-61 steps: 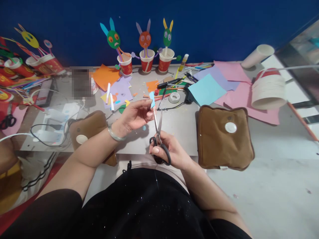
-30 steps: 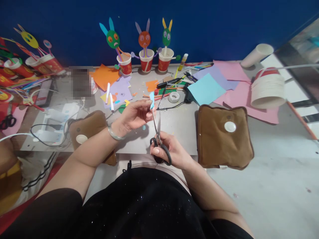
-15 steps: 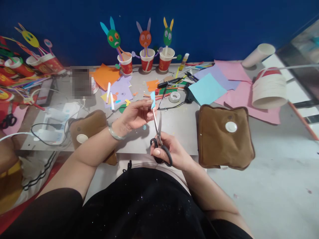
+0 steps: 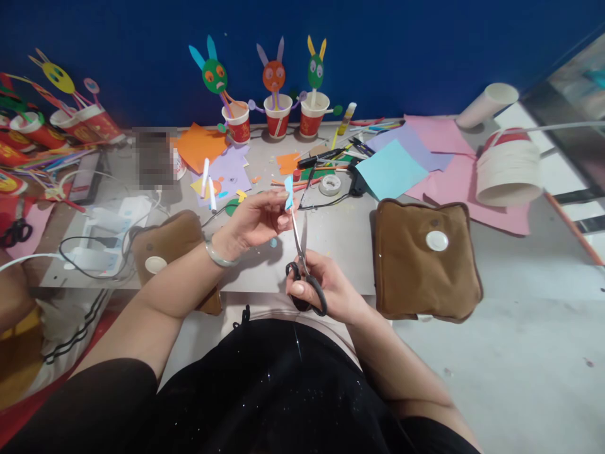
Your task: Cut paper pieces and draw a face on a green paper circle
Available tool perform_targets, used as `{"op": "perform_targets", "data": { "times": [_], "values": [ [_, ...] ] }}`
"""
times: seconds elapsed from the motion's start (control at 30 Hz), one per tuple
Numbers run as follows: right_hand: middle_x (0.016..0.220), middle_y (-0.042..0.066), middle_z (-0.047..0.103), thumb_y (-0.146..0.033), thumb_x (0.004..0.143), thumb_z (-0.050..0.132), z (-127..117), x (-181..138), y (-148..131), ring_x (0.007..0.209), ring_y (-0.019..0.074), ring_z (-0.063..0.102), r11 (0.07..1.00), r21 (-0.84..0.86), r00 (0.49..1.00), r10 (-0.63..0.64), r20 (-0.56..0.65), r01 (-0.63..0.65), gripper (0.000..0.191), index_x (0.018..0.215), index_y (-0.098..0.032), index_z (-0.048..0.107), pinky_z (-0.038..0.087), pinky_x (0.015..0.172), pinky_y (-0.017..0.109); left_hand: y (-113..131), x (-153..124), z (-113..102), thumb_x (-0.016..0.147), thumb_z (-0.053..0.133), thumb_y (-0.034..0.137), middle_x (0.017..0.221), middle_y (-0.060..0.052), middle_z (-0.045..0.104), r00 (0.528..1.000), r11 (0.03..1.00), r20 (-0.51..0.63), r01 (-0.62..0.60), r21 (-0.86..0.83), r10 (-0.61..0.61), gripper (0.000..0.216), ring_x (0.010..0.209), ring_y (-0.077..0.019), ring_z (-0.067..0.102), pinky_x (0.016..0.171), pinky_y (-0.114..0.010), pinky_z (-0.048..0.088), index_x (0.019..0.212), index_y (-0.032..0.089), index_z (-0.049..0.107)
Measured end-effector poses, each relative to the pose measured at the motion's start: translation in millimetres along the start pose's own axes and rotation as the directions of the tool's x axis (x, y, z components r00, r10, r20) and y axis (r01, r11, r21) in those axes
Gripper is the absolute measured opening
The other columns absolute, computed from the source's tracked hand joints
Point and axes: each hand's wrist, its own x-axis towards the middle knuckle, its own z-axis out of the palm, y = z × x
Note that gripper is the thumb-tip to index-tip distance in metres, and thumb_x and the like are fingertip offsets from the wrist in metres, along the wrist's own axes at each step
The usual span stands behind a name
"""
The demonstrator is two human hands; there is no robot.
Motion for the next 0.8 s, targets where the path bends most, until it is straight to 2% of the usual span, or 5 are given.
{"op": "perform_targets", "data": {
  "times": [0.5, 0.8],
  "values": [
    [0.065, 0.000, 0.065, -0.074, 0.083, 0.085, 0.1, 1.4, 8.3, 0.054, 0.0139, 0.058, 0.999, 0.043, 1.000, 0.003, 0.019, -0.004, 0.057, 0.087, -0.022, 0.062, 0.047, 0.052, 0.027, 0.4, -0.8, -0.1, 0.090, 0.076, 0.011, 0.063, 0.004, 0.061, 1.000, 0.999, -0.018, 0.011, -0.030, -0.011, 0.027, 0.049, -0.0060, 0.052, 0.053, -0.021, 0.041, 0.067, 0.017, 0.062],
    [0.071, 0.002, 0.069, -0.074, 0.085, 0.083, -0.8, 1.7, 10.4, 0.056, 0.0128, 0.057, 1.000, 0.030, 1.000, -0.005, -0.022, 0.006, 0.057, 0.088, -0.021, 0.063, 0.046, 0.053, 0.026, 1.2, -0.7, 0.8, 0.092, 0.073, 0.011, 0.063, 0.003, 0.062, 1.000, 1.000, -0.009, 0.004, -0.020, -0.005, 0.028, 0.050, -0.0063, 0.054, 0.053, -0.020, 0.040, 0.067, 0.017, 0.061]
  ]
}}
